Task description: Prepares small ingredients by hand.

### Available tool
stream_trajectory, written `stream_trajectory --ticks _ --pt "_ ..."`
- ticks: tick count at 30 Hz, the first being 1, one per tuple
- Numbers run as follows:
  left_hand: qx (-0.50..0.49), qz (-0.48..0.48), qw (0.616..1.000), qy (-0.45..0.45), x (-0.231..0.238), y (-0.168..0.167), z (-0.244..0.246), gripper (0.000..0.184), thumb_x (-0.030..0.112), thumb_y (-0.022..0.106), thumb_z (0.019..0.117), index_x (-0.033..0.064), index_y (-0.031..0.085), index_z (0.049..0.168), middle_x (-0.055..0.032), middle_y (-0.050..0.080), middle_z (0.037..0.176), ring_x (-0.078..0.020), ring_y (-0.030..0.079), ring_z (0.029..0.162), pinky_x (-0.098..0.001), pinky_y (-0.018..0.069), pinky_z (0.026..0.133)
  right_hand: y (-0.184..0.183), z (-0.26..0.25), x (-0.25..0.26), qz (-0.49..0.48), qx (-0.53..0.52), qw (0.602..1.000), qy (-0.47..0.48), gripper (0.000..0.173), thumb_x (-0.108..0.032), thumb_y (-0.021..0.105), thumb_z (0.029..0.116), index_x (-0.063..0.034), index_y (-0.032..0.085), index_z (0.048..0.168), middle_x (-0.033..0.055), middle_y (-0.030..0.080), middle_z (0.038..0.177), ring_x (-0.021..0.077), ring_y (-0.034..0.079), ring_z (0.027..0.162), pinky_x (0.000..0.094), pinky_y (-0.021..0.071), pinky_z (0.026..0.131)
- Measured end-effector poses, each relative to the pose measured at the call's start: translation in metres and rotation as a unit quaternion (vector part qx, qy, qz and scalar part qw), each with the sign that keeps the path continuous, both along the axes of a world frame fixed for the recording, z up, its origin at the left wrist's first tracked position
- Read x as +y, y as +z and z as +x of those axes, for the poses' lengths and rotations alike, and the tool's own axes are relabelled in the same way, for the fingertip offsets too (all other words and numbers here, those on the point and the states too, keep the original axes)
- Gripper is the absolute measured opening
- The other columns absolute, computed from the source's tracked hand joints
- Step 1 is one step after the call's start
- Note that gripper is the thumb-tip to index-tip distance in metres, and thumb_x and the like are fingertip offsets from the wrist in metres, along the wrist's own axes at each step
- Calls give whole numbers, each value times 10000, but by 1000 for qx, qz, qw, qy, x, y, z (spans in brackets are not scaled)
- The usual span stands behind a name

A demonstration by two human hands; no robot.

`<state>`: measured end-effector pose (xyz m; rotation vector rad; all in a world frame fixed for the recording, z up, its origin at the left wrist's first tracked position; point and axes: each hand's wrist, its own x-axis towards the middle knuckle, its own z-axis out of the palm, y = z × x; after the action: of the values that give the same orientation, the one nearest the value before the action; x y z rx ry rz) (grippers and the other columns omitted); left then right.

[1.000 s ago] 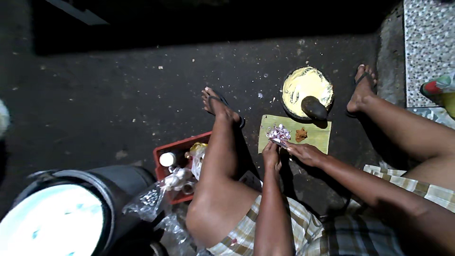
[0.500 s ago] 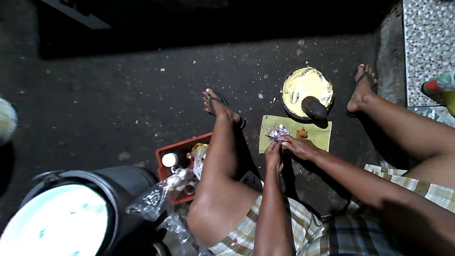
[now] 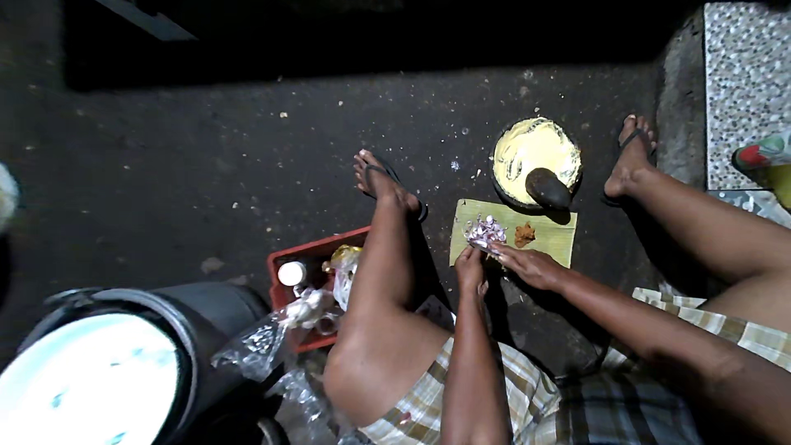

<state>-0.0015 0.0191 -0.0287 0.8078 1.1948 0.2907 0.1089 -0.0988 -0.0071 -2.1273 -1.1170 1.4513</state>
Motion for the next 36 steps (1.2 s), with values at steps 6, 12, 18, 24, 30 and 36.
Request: stream_trajectory --ticks 6,12,18,24,30,36 --pt "-8 -4 1000 -21 -3 1 2 191 58 509 1051 -60 646 1112 -92 679 910 -125 641 810 -290 546 789 -1 4 -5 -5 -12 1000 -2 557 -501 256 1114 -264 383 1601 202 663 1329 405 627 1242 630 445 1060" --pt "-1 -3 999 -33 -1 4 1 194 75 506 1058 -48 656 1053 -69 666 847 -106 626 752 -267 540 742 -6 5 12 -2 -24 1000 5 534 -491 277 1115 -295 377 1602 170 660 1347 382 618 1261 629 438 1071" --pt "-7 -18 999 -44 -5 5 3 161 26 493 1043 -47 628 997 -56 629 794 -101 600 710 -254 528 712 -10 9 20 -3 -27 1000 -6 513 -461 319 1117 -223 441 1555 216 695 1223 417 656 1163 647 468 1005" --pt "-2 -6 1000 -29 -4 6 1 178 22 494 1041 -82 630 1091 -101 651 889 -126 618 789 -288 535 777 -9 8 21 3 -32 999 3 541 -486 316 1112 -216 420 1569 210 692 1248 421 652 1179 654 462 1018" --pt "-8 -1 1000 17 0 2 1 178 52 523 1044 -62 645 1106 -99 687 913 -132 653 813 -296 557 788 3 3 1 2 -3 1000 16 559 -496 253 1114 -254 381 1602 188 645 1368 393 608 1279 632 426 1087" --pt "-10 -4 1000 -22 -2 3 1 160 49 529 1039 -44 656 1013 -70 666 830 -110 629 749 -271 544 746 -4 5 8 6 -14 1000 13 556 -501 255 1114 -274 368 1609 185 642 1376 397 600 1287 634 423 1091"
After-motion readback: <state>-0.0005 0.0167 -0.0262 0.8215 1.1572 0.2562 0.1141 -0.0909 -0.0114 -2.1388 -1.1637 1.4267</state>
